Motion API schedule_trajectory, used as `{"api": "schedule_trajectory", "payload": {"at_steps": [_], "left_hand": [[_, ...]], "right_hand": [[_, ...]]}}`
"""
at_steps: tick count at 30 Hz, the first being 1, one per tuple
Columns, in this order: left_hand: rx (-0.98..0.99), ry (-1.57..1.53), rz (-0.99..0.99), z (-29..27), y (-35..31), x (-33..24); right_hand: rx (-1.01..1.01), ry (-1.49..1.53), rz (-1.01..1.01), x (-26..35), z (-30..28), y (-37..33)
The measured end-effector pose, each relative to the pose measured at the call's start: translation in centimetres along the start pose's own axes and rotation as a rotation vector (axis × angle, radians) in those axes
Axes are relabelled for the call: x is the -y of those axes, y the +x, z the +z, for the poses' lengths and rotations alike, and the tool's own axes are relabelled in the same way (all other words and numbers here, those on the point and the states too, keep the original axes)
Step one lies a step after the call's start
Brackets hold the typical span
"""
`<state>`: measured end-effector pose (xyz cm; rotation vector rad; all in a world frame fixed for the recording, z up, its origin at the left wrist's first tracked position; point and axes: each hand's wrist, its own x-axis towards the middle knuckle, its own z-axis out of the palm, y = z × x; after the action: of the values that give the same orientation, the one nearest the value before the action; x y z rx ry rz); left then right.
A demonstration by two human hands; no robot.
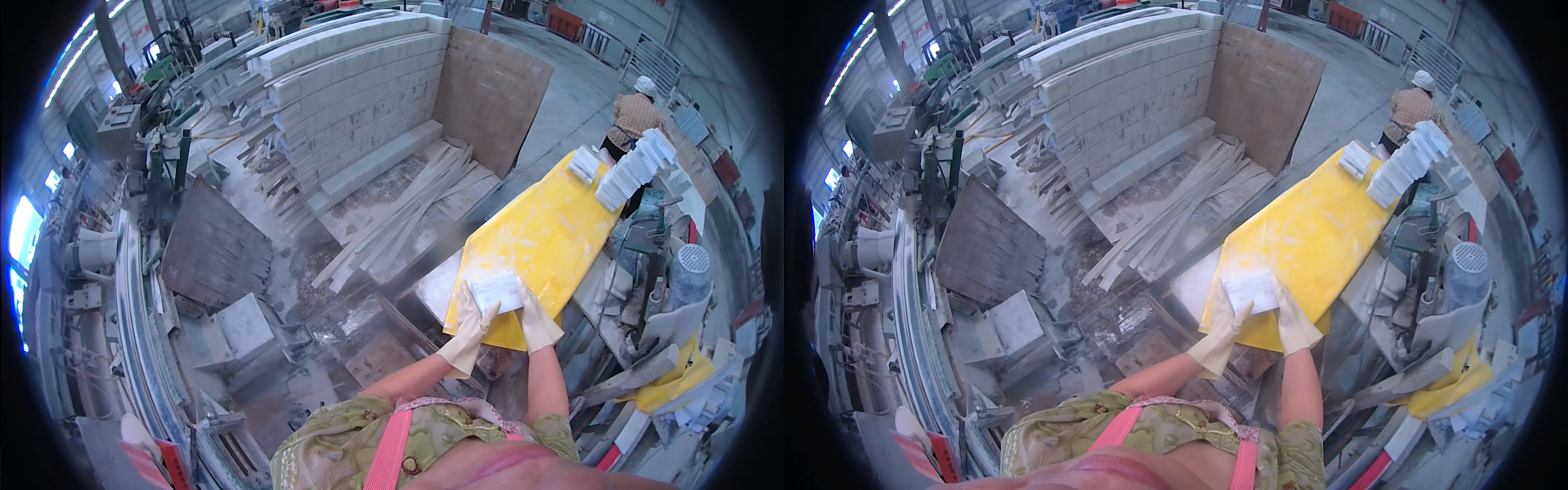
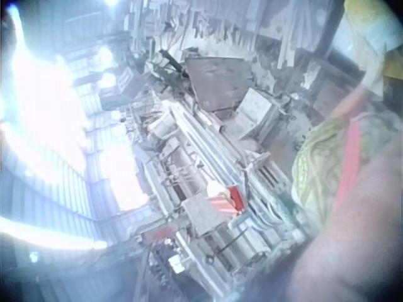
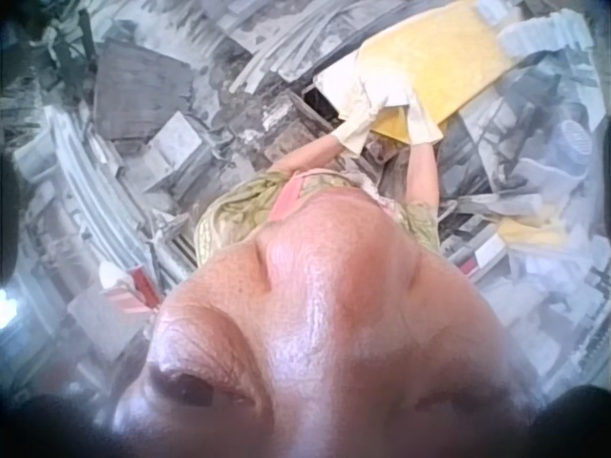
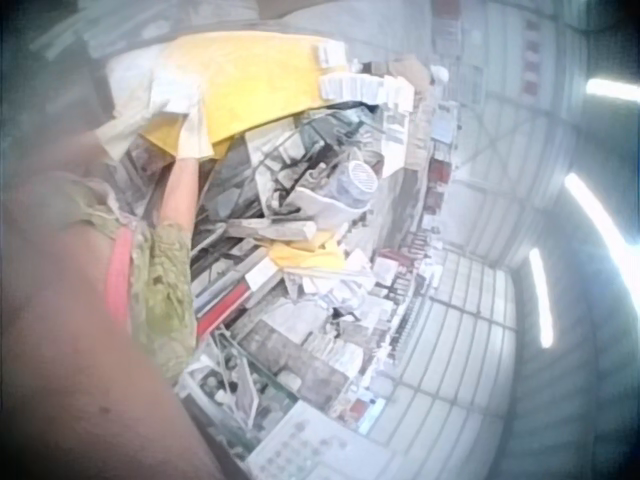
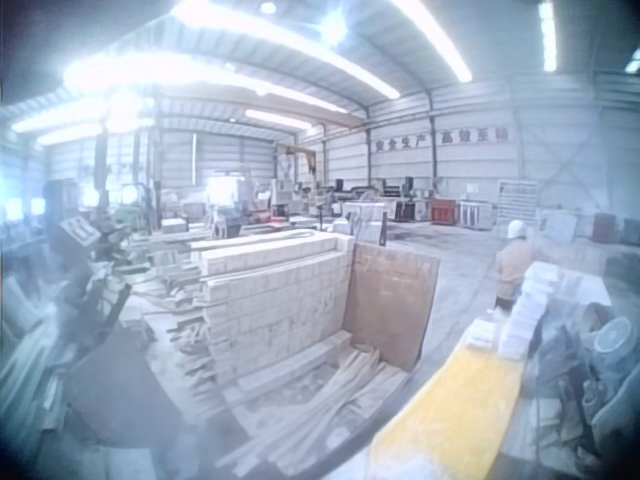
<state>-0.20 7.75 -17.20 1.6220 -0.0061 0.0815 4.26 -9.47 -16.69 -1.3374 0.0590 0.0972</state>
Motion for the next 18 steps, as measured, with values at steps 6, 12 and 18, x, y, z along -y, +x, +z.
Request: {"api": "schedule_trajectory", "payload": {"at_steps": [6, 12, 18], "left_hand": [[0.055, -0.06, 0.042, -1.0, -0.1, -0.8], [0.137, 0.032, 0.074, -3.6, 0.5, -5.1], [0.245, 0.833, 0.538, -6.6, 5.5, -12.5]], "right_hand": [[-0.012, -0.081, 0.015, 2.0, 1.0, -1.2], [0.035, -0.136, -0.139, 0.8, 0.9, -0.4], [-0.006, -0.724, -0.134, 2.3, 0.5, -1.5]]}}
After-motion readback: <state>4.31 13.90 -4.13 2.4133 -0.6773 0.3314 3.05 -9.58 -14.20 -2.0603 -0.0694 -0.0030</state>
